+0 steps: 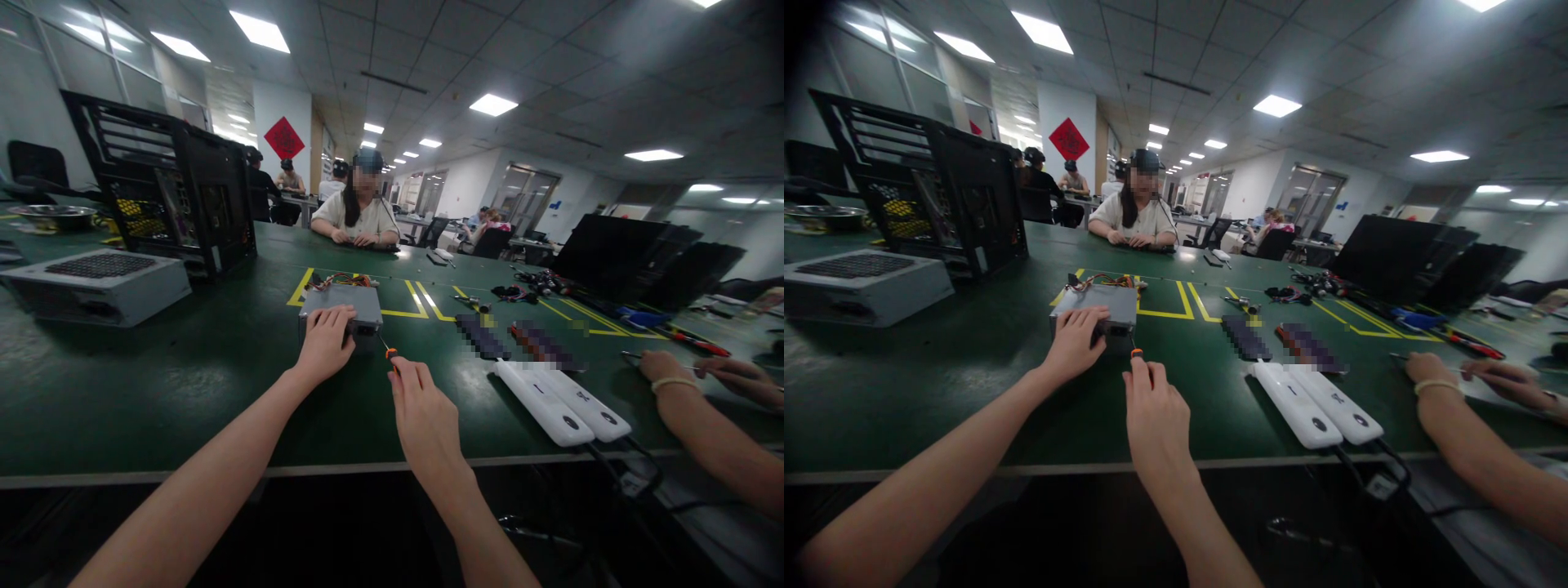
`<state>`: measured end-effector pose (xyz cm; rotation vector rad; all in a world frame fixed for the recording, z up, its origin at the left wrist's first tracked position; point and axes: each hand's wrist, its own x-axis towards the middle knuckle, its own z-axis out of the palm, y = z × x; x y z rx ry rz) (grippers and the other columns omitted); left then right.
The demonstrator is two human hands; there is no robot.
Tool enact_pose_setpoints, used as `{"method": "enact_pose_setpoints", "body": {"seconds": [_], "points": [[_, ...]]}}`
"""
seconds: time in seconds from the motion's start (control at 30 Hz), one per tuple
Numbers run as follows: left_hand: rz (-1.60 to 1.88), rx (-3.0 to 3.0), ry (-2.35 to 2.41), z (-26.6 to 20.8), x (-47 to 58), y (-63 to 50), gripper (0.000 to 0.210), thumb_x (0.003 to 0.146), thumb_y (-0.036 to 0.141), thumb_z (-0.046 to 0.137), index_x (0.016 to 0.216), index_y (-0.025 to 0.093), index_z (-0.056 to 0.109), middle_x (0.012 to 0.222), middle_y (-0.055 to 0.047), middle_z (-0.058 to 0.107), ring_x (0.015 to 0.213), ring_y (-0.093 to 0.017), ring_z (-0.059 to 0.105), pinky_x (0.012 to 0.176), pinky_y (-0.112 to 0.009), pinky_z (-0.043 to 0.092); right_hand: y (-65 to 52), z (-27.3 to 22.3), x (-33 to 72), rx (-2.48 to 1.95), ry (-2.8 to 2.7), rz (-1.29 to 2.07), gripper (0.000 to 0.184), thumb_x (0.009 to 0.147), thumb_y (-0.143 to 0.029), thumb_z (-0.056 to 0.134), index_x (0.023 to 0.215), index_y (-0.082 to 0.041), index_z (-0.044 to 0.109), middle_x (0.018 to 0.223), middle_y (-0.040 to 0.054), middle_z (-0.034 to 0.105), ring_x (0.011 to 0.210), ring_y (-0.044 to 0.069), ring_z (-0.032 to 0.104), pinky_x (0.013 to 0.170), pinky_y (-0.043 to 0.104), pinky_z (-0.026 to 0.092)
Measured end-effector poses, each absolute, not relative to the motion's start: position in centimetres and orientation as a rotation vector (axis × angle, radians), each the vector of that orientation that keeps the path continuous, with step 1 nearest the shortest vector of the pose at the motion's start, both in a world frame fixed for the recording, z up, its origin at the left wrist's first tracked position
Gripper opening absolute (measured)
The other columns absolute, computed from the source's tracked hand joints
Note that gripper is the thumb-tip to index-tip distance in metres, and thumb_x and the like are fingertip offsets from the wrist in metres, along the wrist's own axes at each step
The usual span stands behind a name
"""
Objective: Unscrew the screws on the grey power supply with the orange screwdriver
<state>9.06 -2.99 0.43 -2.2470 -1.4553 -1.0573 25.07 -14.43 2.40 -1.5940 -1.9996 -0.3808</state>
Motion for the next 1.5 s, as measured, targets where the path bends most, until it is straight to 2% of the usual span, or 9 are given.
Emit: {"method": "enact_pose_setpoints", "body": {"seconds": [0.2, 0.4, 0.6, 0.8, 1.0, 1.07, 1.27, 1.43, 1.5], "points": [[-1.076, -2.245, -1.44, 0.3, 9.1, -2.9, 0.035, 0.074, 0.018, 0.044, 0.109, 0.02, 0.049, 0.123, -0.006, 0.053, 0.116, -0.022, 0.043, 0.099, -0.04, 0.025, -15.0, 2.4, 24.9, -1.389, -2.15, -0.287, 0.031, 0.088, -0.014, 0.035, 0.117, -0.013, 0.046, 0.125, 0.0151, 0.046, 0.101, 0.02, 0.057, 0.079, 0.032, 0.051], [-1.067, -2.248, -1.447, 0.3, 9.0, -2.9, 0.034, 0.075, 0.018, 0.044, 0.109, 0.02, 0.049, 0.122, -0.006, 0.053, 0.116, -0.022, 0.043, 0.099, -0.039, 0.025, -14.3, 2.4, 25.0, -1.603, -1.951, -0.39, 0.027, 0.09, -0.029, 0.036, 0.108, -0.017, 0.052, 0.095, 0.0086, 0.061, 0.068, 0.019, 0.064, 0.055, 0.03, 0.052], [-1.087, -2.251, -1.448, 0.4, 9.1, -3.0, 0.036, 0.074, 0.018, 0.044, 0.109, 0.02, 0.05, 0.122, -0.007, 0.053, 0.117, -0.022, 0.043, 0.099, -0.04, 0.025, -15.0, 2.1, 24.7, -1.464, -2.104, -0.371, 0.035, 0.087, -0.016, 0.035, 0.12, -0.01, 0.044, 0.12, 0.0179, 0.049, 0.098, 0.023, 0.059, 0.075, 0.034, 0.052], [-1.093, -2.251, -1.45, 0.3, 9.1, -2.9, 0.036, 0.074, 0.018, 0.044, 0.109, 0.02, 0.05, 0.123, -0.006, 0.053, 0.116, -0.022, 0.044, 0.099, -0.04, 0.025, -14.6, 2.6, 25.1, -1.671, -1.939, -0.361, 0.029, 0.091, -0.031, 0.033, 0.11, -0.019, 0.051, 0.087, 0.0069, 0.063, 0.063, 0.019, 0.063, 0.052, 0.029, 0.05], [-1.078, -2.251, -1.456, 0.3, 9.1, -3.0, 0.036, 0.074, 0.018, 0.044, 0.109, 0.02, 0.05, 0.123, -0.007, 0.052, 0.117, -0.022, 0.043, 0.1, -0.04, 0.025, -15.1, 2.2, 24.7, -1.464, -1.992, -0.215, 0.032, 0.088, -0.022, 0.036, 0.117, -0.012, 0.044, 0.115, 0.0164, 0.05, 0.091, 0.021, 0.061, 0.067, 0.031, 0.053], [-1.067, -2.255, -1.468, 0.4, 9.1, -3.0, 0.036, 0.074, 0.018, 0.044, 0.11, 0.02, 0.05, 0.124, -0.006, 0.052, 0.117, -0.022, 0.043, 0.1, -0.039, 0.024, -14.8, 2.0, 24.6, -1.368, -1.97, -0.254, 0.033, 0.088, -0.018, 0.033, 0.119, -0.011, 0.042, 0.115, 0.0162, 0.05, 0.098, 0.02, 0.058, 0.072, 0.031, 0.051], [-1.079, -2.258, -1.459, 0.4, 9.1, -3.0, 0.036, 0.075, 0.018, 0.044, 0.11, 0.021, 0.05, 0.124, -0.006, 0.052, 0.116, -0.022, 0.043, 0.1, -0.04, 0.024, -14.0, 2.1, 25.1, -1.612, -1.83, -0.432, 0.03, 0.091, -0.034, 0.033, 0.108, -0.019, 0.052, 0.086, 0.0058, 0.062, 0.063, 0.017, 0.061, 0.051, 0.027, 0.046], [-1.081, -2.264, -1.479, 0.5, 9.1, -3.1, 0.036, 0.074, 0.018, 0.044, 0.11, 0.021, 0.05, 0.124, -0.007, 0.052, 0.116, -0.023, 0.043, 0.099, -0.041, 0.025, -15.3, 2.2, 24.6, -1.599, -1.987, -0.406, 0.032, 0.087, -0.019, 0.038, 0.118, -0.014, 0.047, 0.112, 0.015, 0.054, 0.09, 0.021, 0.06, 0.07, 0.032, 0.049], [-1.081, -2.267, -1.47, 0.5, 9.1, -3.2, 0.036, 0.074, 0.018, 0.044, 0.11, 0.021, 0.049, 0.124, -0.006, 0.052, 0.117, -0.022, 0.043, 0.1, -0.04, 0.025, -15.5, 2.0, 24.3, -1.577, -2.037, -0.419, 0.037, 0.087, -0.015, 0.037, 0.123, -0.013, 0.043, 0.114, 0.0162, 0.053, 0.091, 0.021, 0.06, 0.073, 0.032, 0.049]]}}
